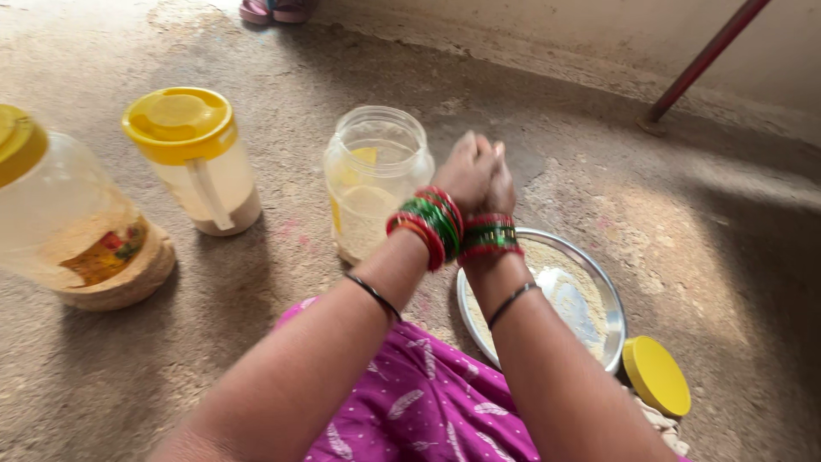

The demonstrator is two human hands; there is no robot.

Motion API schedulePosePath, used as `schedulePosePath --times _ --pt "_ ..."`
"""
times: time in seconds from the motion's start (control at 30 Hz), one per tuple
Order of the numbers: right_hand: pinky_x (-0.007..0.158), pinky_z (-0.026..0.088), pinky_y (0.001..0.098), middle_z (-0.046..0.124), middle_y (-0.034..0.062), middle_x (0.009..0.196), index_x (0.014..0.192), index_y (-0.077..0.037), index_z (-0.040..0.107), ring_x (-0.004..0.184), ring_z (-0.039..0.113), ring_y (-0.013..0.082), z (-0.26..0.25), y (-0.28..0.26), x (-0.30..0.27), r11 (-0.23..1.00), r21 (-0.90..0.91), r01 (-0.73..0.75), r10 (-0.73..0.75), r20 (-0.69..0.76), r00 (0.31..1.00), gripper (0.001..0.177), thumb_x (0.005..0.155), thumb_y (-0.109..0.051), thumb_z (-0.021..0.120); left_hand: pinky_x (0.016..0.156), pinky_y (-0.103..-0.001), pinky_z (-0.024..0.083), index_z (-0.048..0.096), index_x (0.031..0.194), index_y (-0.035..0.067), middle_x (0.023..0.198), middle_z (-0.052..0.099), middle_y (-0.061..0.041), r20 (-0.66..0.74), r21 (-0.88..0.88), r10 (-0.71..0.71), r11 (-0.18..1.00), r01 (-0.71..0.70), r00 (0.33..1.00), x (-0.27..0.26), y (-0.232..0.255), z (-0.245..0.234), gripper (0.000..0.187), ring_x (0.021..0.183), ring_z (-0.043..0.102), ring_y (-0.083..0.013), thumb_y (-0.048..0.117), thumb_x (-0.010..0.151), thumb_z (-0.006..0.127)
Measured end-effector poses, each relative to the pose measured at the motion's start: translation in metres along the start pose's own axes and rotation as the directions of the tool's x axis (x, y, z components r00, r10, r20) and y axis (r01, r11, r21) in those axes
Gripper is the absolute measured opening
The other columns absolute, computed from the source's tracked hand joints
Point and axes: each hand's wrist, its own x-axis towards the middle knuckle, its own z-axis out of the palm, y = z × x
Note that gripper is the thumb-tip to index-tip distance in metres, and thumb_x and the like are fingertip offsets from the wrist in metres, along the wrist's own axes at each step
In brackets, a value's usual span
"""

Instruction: The person sits on the floor and repeatedly scoops grains from a metal tray using both hands, then transfers them into a clear plastic jar. The process continues until the tray is nearly empty.

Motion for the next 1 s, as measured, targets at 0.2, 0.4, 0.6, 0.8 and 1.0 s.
schedulePosePath --times 0.2,0.4,0.6,0.8,1.0 --pt "0.084 0.055 0.0418 0.065 0.0101 0.104 0.114 -0.011 0.060 0.092 0.064 0.0238 -0.166 0.016 -0.052 1.000 0.001 0.005 -0.005 -0.213 0.977 0.049 0.107 -0.050 0.030 0.100 -0.049 0.046 0.055 0.115 -0.001 0.122 0.059 -0.033 0.168 0.077 -0.107 0.992 0.095 0.980 -0.073 -0.057 0.100 0.055 0.116 0.056 -0.0476 0.051 0.100 0.048" --pt "0.095 0.054 0.0397 0.069 0.0117 0.122 0.131 -0.002 0.063 0.107 0.066 0.0253 -0.283 0.015 -0.113 0.998 -0.048 -0.036 0.000 -0.608 0.794 0.052 0.107 -0.043 0.042 0.099 -0.046 0.046 0.058 0.112 0.000 0.122 0.062 -0.027 0.283 -0.004 -0.303 0.948 0.318 0.910 -0.146 -0.046 0.146 0.052 0.115 0.059 -0.0445 0.048 0.095 0.050" --pt "0.098 0.053 0.0331 0.070 0.0099 0.130 0.136 0.002 0.063 0.113 0.066 0.0214 -0.296 0.007 -0.138 0.981 -0.167 -0.099 -0.062 -0.753 0.655 0.053 0.105 -0.039 0.049 0.103 -0.045 0.045 0.056 0.121 0.000 0.127 0.061 -0.026 0.358 -0.038 -0.360 0.916 0.399 0.861 -0.155 -0.060 0.175 0.052 0.119 0.058 -0.0427 0.045 0.096 0.048" --pt "0.099 0.051 0.0346 0.068 0.0168 0.128 0.136 0.008 0.060 0.114 0.063 0.0237 -0.344 0.022 -0.122 0.949 -0.313 -0.035 -0.191 -0.660 0.727 0.052 0.107 -0.034 0.050 0.113 -0.043 0.037 0.045 0.141 -0.003 0.146 0.047 -0.027 0.287 0.099 -0.327 0.945 0.312 0.900 -0.143 -0.085 0.187 0.063 0.136 0.047 -0.0412 0.044 0.099 0.047" --pt "0.106 0.049 0.0336 0.063 0.0168 0.137 0.139 0.004 0.055 0.124 0.061 0.0242 -0.353 0.032 -0.097 0.775 -0.630 -0.052 -0.375 -0.525 0.764 0.049 0.105 -0.031 0.048 0.121 -0.047 0.022 0.038 0.151 -0.002 0.158 0.035 -0.026 0.123 0.316 -0.229 0.931 0.180 0.966 -0.123 -0.111 0.183 0.070 0.148 0.029 -0.0417 0.045 0.100 0.046"
